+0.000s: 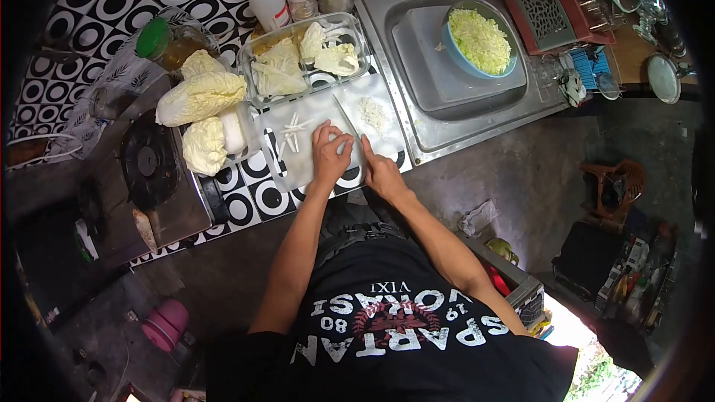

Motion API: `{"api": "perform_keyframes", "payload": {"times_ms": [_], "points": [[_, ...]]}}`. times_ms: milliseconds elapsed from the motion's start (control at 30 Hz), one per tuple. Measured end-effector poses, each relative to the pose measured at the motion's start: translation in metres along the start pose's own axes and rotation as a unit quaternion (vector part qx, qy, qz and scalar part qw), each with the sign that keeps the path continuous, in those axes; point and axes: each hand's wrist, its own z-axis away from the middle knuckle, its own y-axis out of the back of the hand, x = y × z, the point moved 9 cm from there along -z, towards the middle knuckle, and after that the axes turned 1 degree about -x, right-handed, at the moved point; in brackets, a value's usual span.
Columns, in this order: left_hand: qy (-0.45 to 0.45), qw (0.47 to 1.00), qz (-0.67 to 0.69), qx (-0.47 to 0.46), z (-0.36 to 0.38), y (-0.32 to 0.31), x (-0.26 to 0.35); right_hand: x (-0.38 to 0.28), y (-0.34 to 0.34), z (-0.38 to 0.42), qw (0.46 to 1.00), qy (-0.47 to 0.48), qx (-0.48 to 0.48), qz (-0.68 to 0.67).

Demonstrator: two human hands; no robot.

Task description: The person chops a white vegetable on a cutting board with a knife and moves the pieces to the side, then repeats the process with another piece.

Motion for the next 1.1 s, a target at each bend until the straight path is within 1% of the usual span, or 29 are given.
{"api": "perform_keyframes", "payload": {"times_ms": [133, 200, 333, 400, 500, 633, 700, 867, 933, 1000, 1033, 1100], "points": [[-0.003, 1.000, 0.002, 0.004, 0.001, 0.001, -0.001, -0.006, 0.002, -0.021, 1.000, 0.000, -0.016, 0.010], [0.011, 1.000, 0.010, 0.008, 0.001, 0.001, -0.002, -0.011, 0.005, -0.024, 1.000, -0.009, -0.026, -0.009], [0.034, 0.999, 0.014, 0.025, 0.000, 0.002, -0.002, -0.015, 0.013, -0.006, 0.999, -0.022, -0.031, -0.035], [0.033, 0.999, 0.006, 0.018, 0.000, 0.001, -0.002, -0.012, 0.013, 0.008, 0.999, 0.001, -0.011, -0.033], [0.020, 1.000, 0.003, 0.015, 0.000, 0.001, -0.001, -0.006, 0.008, 0.019, 1.000, -0.003, -0.004, -0.011], [0.018, 1.000, 0.009, 0.005, -0.001, 0.000, 0.001, -0.001, 0.005, 0.007, 1.000, -0.001, 0.008, -0.021], [0.010, 1.000, -0.004, 0.005, 0.001, 0.001, 0.001, -0.002, 0.000, -0.005, 1.000, -0.008, -0.006, 0.011], [0.005, 1.000, 0.004, 0.009, 0.001, 0.000, -0.001, -0.007, 0.004, -0.022, 0.999, -0.029, -0.032, 0.002], [0.011, 1.000, 0.007, 0.014, 0.000, 0.001, 0.000, -0.009, 0.008, -0.018, 0.998, -0.037, -0.043, 0.001], [0.011, 1.000, 0.009, 0.016, 0.000, 0.001, 0.000, -0.013, 0.013, -0.005, 0.997, -0.040, -0.042, -0.042], [0.013, 1.000, 0.009, 0.017, 0.000, 0.001, -0.001, -0.011, 0.011, 0.002, 0.997, -0.040, -0.043, -0.041], [0.007, 1.000, 0.010, 0.016, 0.000, 0.001, 0.000, -0.012, 0.011, 0.015, 0.998, -0.003, -0.003, -0.060]]}}
